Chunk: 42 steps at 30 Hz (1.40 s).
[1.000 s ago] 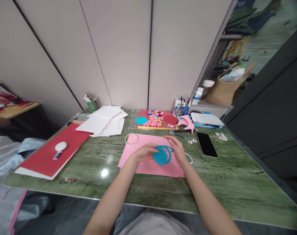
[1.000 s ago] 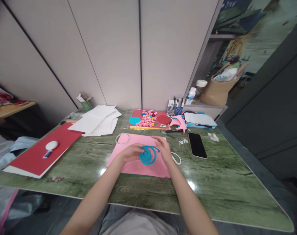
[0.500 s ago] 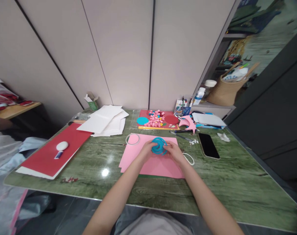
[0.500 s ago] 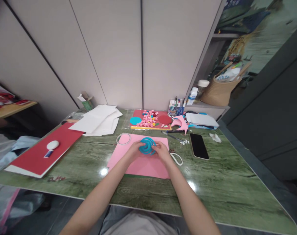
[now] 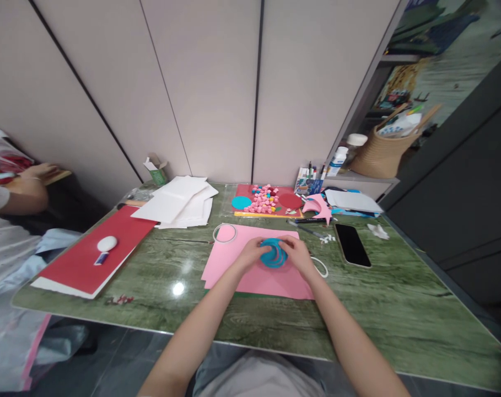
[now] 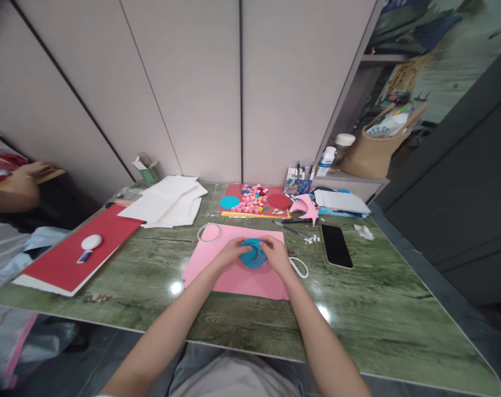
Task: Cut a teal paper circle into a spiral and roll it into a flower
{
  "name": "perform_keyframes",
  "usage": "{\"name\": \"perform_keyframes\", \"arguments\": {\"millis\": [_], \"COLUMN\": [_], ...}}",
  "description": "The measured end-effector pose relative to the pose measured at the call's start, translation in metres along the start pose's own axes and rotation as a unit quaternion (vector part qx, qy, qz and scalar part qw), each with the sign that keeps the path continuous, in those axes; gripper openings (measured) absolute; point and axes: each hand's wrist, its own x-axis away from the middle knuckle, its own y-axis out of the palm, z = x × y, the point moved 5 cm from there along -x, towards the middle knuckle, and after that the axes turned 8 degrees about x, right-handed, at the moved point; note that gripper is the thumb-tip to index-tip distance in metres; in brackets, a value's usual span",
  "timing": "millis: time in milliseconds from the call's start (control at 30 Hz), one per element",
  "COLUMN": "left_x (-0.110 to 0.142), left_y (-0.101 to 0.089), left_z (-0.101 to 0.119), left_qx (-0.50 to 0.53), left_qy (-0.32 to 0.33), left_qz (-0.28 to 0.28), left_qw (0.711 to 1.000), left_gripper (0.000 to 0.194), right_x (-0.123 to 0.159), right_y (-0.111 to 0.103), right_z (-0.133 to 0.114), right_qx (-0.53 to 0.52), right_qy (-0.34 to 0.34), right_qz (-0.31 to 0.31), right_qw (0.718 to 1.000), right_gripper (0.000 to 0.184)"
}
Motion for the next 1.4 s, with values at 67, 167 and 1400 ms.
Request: {"name": "perform_keyframes", "arguments": {"millis": [67,167,1400], "left_x": [0.0,0.001,0.003], "left_y": [0.001,0.004,-0.023], "left_z": [-0.002,-0.009,0.02], "left_qx": [-0.034,-0.037,-0.553], "left_qy": [0.01,-0.033,0.134], "left_qz": [-0.006,-0.023,0.072], "left_qw": [0.999,0.999,0.819], "left_gripper": [0.032,0.028,0.018], "right_x": [0.001,0.001,0.0], "right_y": [0.001,0.004,-0.024], "right_z": [0.0,0.0,0.018], "right_qx": [0.015,0.025,0.103], "right_qy": [-0.008,-0.014,0.03], "right_qz": [-0.014,-0.054,-0.012], "right_qw": [1.0,0.998,0.994], "right_gripper": [0.021,0.023,0.022]}}
